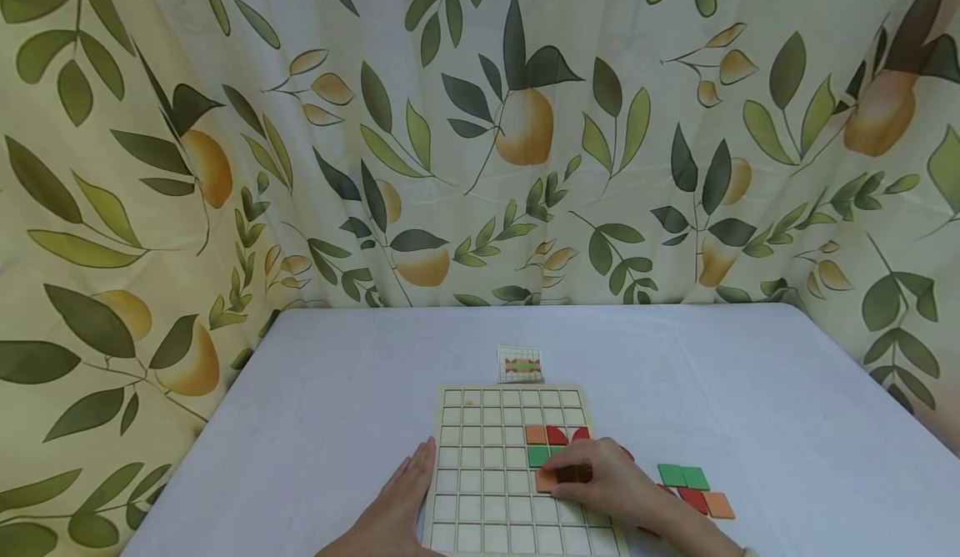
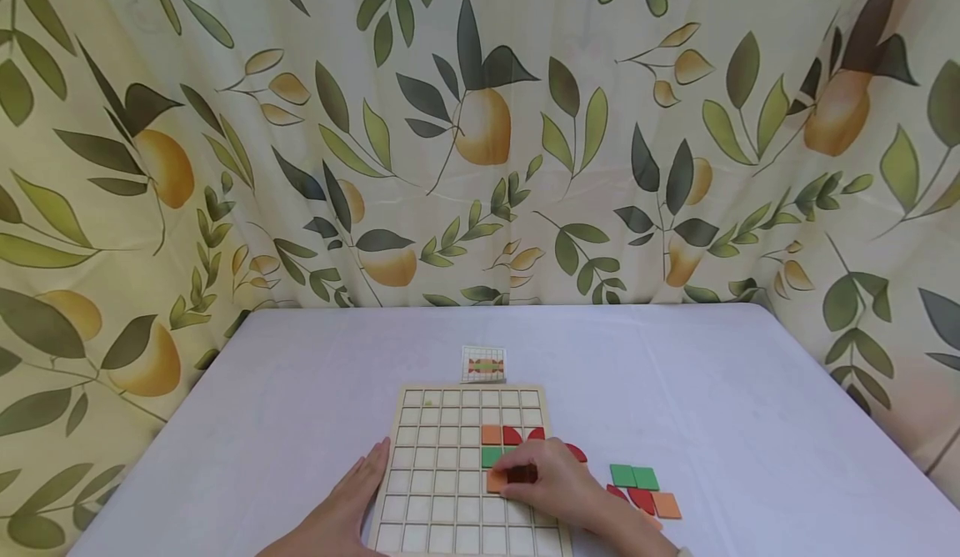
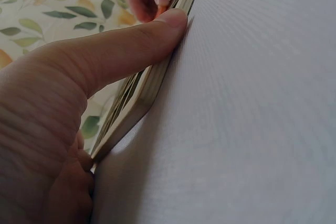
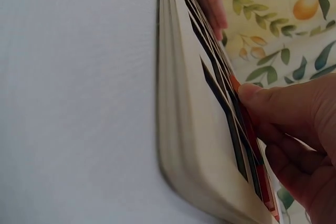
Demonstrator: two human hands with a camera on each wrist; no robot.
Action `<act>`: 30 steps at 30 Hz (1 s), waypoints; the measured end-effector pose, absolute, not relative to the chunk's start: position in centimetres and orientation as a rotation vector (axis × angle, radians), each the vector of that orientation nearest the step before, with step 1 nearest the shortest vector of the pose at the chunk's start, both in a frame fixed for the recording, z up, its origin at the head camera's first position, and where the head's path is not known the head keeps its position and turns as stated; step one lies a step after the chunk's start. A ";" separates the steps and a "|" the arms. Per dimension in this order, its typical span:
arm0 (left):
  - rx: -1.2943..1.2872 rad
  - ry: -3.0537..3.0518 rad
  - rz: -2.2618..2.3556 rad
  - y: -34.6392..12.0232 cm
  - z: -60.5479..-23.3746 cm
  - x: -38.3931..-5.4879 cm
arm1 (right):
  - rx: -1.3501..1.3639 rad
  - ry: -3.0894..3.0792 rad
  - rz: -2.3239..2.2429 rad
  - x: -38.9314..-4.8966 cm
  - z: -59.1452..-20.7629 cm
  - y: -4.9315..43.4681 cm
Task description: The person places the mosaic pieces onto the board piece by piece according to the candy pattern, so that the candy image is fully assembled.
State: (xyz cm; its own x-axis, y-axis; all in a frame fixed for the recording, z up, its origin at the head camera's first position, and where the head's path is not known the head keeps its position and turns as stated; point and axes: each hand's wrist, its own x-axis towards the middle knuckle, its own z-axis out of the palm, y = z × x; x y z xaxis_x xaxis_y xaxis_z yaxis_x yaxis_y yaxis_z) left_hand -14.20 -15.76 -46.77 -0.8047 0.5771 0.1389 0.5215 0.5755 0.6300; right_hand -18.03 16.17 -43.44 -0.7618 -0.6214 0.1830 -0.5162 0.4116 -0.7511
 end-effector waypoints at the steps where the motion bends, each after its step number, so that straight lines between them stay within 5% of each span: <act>1: 0.936 2.715 1.041 -15.7 -46.7 -14.2 | -1.015 2.531 -1.279 -18.0 -43.4 16.1; 30: 0.925 2.725 1.031 -15.7 -46.7 -14.1 | -1.034 2.562 -1.271 -18.0 -43.6 15.6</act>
State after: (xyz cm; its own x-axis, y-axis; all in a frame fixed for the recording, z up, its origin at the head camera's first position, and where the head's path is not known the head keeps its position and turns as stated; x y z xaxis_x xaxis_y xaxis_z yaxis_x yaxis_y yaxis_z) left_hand -14.08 -15.66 -46.71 -0.8136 0.5670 0.1289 0.5103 0.5899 0.6257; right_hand -18.03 15.64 -43.61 -0.7644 -0.6132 0.1992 -0.5295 0.4208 -0.7366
